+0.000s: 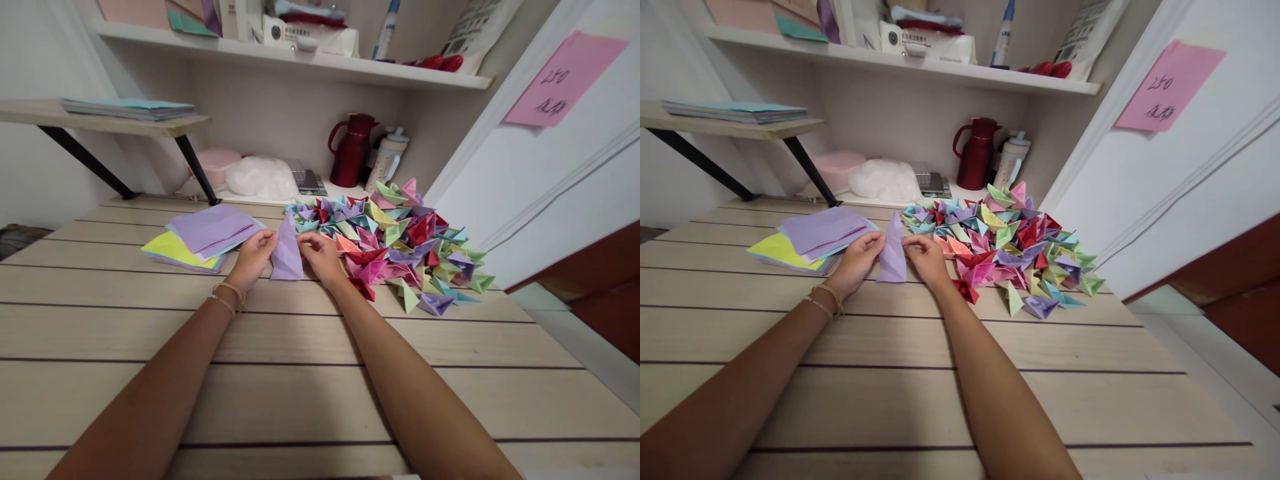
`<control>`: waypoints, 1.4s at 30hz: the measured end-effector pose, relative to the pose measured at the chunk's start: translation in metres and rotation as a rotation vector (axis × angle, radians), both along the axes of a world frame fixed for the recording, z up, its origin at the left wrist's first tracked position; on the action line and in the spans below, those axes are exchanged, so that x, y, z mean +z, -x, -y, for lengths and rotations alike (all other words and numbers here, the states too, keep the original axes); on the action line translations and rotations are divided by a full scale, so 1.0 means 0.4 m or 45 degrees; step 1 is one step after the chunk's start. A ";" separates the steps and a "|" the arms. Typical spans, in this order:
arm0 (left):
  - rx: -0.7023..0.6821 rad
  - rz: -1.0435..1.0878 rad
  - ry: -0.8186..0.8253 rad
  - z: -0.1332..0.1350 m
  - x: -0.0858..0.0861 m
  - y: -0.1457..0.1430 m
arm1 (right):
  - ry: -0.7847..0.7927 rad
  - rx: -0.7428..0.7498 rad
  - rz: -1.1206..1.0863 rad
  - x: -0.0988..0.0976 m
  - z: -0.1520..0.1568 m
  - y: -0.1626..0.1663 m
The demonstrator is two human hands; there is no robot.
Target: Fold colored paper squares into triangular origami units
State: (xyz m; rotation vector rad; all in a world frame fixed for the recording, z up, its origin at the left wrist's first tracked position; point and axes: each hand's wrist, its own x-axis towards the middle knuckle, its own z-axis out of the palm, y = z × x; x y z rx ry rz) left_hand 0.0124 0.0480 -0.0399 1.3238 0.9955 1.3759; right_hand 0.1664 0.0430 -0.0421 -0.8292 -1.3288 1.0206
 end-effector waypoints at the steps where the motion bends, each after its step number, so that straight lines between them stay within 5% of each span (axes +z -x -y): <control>1: 0.011 -0.005 -0.003 0.000 0.001 0.000 | 0.010 -0.004 0.048 0.001 0.001 -0.001; 14: 0.098 -0.034 -0.029 -0.003 -0.002 0.001 | -0.052 0.023 0.206 0.001 0.002 -0.005; 23: -0.009 -0.015 -0.016 0.000 -0.002 -0.006 | -0.096 -0.002 0.188 -0.006 -0.006 -0.008; 42: -0.034 -0.023 0.028 -0.006 -0.006 -0.004 | 0.079 0.116 0.077 -0.003 -0.008 -0.007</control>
